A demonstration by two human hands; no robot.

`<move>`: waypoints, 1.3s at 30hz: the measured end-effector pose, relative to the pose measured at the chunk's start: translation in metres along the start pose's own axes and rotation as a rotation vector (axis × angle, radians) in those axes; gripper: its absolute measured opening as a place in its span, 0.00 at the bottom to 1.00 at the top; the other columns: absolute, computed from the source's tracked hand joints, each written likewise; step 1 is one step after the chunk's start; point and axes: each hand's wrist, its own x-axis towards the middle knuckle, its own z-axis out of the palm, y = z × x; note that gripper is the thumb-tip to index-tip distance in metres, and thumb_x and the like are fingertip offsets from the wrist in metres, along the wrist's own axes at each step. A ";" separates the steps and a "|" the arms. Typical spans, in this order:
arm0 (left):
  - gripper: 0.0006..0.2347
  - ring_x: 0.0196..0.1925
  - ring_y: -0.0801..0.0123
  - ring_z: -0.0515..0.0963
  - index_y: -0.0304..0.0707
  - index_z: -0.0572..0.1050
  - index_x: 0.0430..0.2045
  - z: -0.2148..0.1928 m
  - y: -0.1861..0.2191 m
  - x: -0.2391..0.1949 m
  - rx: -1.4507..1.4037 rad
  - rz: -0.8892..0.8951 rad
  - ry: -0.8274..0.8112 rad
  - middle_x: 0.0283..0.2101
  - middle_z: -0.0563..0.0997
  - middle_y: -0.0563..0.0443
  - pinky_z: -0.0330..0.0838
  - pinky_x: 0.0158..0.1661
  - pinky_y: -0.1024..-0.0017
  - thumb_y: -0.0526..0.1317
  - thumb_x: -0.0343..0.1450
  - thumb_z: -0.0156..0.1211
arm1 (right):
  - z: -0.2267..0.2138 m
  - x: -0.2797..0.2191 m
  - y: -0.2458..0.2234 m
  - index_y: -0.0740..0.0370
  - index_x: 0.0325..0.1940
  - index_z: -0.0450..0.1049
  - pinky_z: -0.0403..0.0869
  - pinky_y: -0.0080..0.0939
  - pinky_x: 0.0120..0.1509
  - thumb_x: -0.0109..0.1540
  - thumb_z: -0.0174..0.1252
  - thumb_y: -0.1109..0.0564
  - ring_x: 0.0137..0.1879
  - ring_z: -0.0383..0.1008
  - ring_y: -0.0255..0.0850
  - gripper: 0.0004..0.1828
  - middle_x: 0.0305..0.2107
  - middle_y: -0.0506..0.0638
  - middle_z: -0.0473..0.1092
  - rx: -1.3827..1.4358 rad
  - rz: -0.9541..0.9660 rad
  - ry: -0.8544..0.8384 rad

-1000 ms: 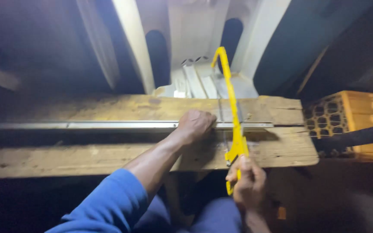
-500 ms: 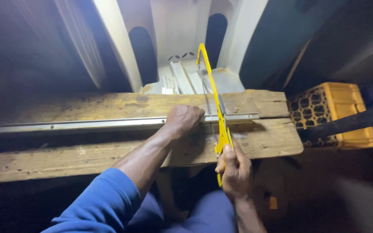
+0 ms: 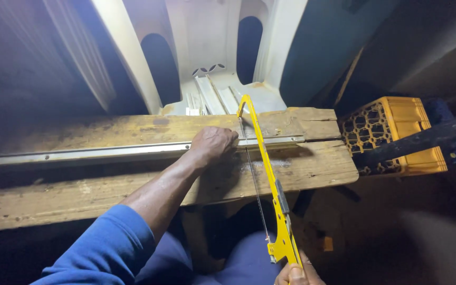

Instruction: Sawing a metal profile using a manual hacksaw on a wooden workbench

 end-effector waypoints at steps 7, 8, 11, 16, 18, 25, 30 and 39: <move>0.09 0.36 0.43 0.87 0.47 0.82 0.31 0.053 0.004 0.009 0.027 0.019 0.107 0.35 0.87 0.44 0.80 0.31 0.49 0.43 0.71 0.54 | 0.197 0.021 -0.084 0.54 0.26 0.66 0.64 0.37 0.25 0.71 0.50 0.42 0.18 0.59 0.33 0.22 0.13 0.43 0.58 -0.304 -0.764 0.290; 0.07 0.27 0.45 0.86 0.48 0.81 0.26 0.053 -0.010 0.007 0.103 0.056 0.178 0.27 0.85 0.46 0.78 0.22 0.50 0.40 0.70 0.54 | 0.216 0.022 -0.097 0.55 0.19 0.63 0.63 0.39 0.27 0.72 0.46 0.42 0.19 0.61 0.37 0.29 0.11 0.46 0.58 -0.422 -0.797 0.265; 0.10 0.39 0.35 0.85 0.44 0.80 0.34 -0.004 -0.003 0.001 -0.086 -0.132 -0.033 0.37 0.86 0.38 0.79 0.34 0.49 0.45 0.70 0.54 | 0.237 -0.039 -0.089 0.53 0.22 0.63 0.57 0.37 0.17 0.74 0.43 0.45 0.15 0.56 0.32 0.26 0.12 0.43 0.58 -0.527 -0.844 0.226; 0.10 0.39 0.42 0.89 0.39 0.82 0.29 -0.034 0.004 -0.025 -0.112 0.046 0.040 0.32 0.87 0.36 0.84 0.39 0.47 0.39 0.71 0.51 | 0.166 -0.008 -0.080 0.55 0.42 0.69 0.62 0.39 0.20 0.71 0.48 0.44 0.17 0.60 0.35 0.14 0.15 0.45 0.61 -0.393 -0.672 0.227; 0.10 0.39 0.41 0.89 0.39 0.80 0.27 -0.022 0.003 -0.007 -0.135 0.086 0.047 0.30 0.86 0.36 0.84 0.38 0.45 0.40 0.71 0.52 | 0.139 -0.005 -0.065 0.56 0.51 0.72 0.64 0.40 0.22 0.70 0.50 0.44 0.18 0.62 0.36 0.16 0.16 0.46 0.63 -0.323 -0.621 0.273; 0.09 0.39 0.40 0.86 0.42 0.79 0.33 -0.013 0.009 -0.003 0.015 -0.056 -0.012 0.36 0.86 0.42 0.80 0.34 0.46 0.42 0.72 0.51 | 0.215 0.039 -0.102 0.56 0.19 0.63 0.65 0.38 0.26 0.73 0.44 0.44 0.18 0.63 0.37 0.29 0.10 0.48 0.59 -0.454 -0.900 0.228; 0.09 0.39 0.42 0.88 0.45 0.82 0.32 0.011 -0.011 0.005 0.054 -0.081 -0.005 0.37 0.88 0.46 0.82 0.32 0.49 0.43 0.72 0.54 | 0.133 -0.005 -0.053 0.61 0.18 0.66 0.59 0.36 0.15 0.66 0.54 0.46 0.12 0.57 0.38 0.25 0.09 0.49 0.58 -0.197 -0.937 0.156; 0.07 0.37 0.43 0.87 0.46 0.81 0.32 0.047 0.009 0.018 0.050 0.087 0.167 0.35 0.86 0.45 0.81 0.32 0.47 0.40 0.71 0.54 | 0.177 0.045 -0.072 0.60 0.52 0.80 0.62 0.36 0.21 0.67 0.55 0.47 0.17 0.55 0.29 0.18 0.14 0.41 0.56 -0.112 -0.708 0.376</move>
